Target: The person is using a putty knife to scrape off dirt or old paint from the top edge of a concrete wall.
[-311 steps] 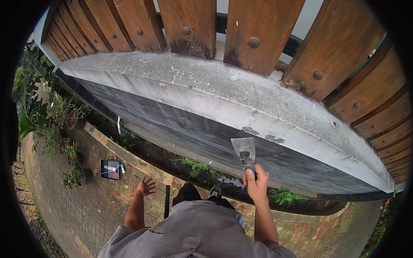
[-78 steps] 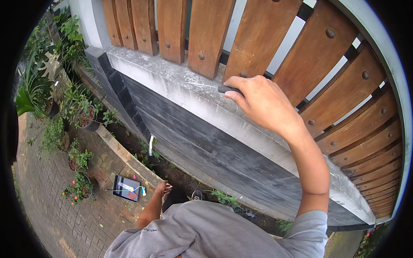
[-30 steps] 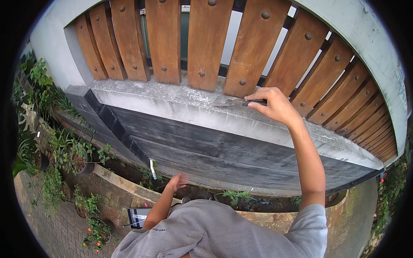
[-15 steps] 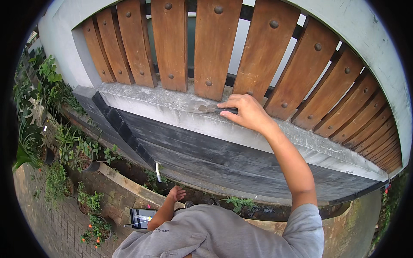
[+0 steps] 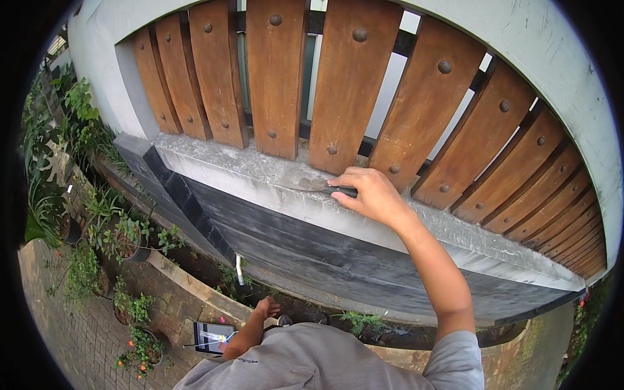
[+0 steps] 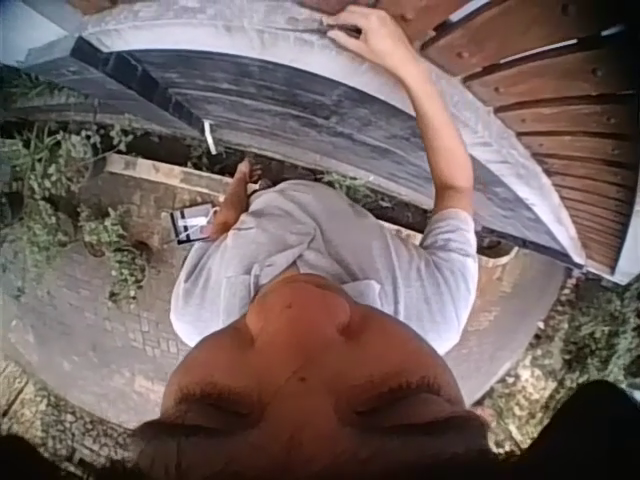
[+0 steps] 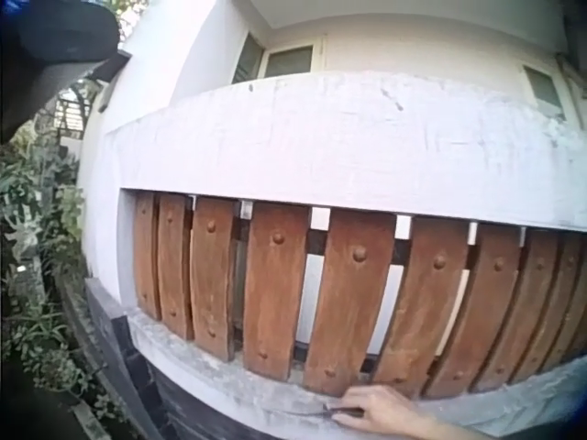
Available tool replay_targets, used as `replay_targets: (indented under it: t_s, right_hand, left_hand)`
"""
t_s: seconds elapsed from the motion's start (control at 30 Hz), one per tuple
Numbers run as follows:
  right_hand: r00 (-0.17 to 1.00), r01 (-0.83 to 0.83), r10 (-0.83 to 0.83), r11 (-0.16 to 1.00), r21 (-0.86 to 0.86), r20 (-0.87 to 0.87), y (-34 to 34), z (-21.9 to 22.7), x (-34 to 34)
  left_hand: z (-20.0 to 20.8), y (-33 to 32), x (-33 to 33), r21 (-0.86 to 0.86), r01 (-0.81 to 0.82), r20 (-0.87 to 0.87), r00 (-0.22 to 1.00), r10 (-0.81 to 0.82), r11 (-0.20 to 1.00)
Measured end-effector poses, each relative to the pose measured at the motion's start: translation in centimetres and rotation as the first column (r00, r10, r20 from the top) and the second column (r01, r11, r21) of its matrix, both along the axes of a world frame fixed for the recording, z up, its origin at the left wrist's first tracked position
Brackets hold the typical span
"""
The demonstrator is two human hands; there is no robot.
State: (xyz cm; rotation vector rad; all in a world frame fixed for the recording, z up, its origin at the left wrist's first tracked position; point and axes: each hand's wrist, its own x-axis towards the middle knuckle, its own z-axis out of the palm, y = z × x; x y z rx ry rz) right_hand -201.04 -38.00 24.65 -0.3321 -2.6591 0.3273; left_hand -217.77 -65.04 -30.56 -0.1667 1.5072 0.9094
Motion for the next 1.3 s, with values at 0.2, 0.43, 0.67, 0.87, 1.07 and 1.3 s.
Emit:
replay_targets:
  t_s: [0.2,0.43,0.67,0.87,1.07,1.3]
  right_hand:
    - [0.998,-0.057,0.057,0.996,0.076,-0.003,-1.5,2.1,-2.6]
    - [0.996,0.076,-0.076,0.997,-0.009,0.056,-0.6,1.6,-0.4]
    - [0.966,-0.258,0.260,0.958,0.126,0.001,-6.1,0.6,-12.9]
    - [0.998,-0.044,0.046,0.998,0.045,-0.039,-2.6,3.0,-5.0]
    - [1.000,0.018,-0.017,0.999,0.043,-0.014,-1.5,1.4,-6.8]
    - [0.969,-0.229,0.235,0.970,0.081,-0.076,-4.8,-0.8,-19.2]
  left_hand:
    - [-1.6,1.5,0.2,0.033,0.119,-0.050,0.992,-0.117,0.992]
    - [-3.8,0.2,-0.4,0.027,0.055,-0.029,0.998,-0.054,0.998]
    - [-3.5,2.1,-1.0,-0.011,0.157,-0.043,0.987,-0.157,0.988]
    - [-2.1,1.4,-1.8,0.096,0.146,-0.115,0.984,-0.135,0.985]
    - [-3.9,-2.5,-3.5,-0.056,0.015,-0.027,0.999,-0.017,0.998]
    - [-3.7,-0.1,-3.3,0.032,0.152,-0.153,0.977,-0.146,0.988]
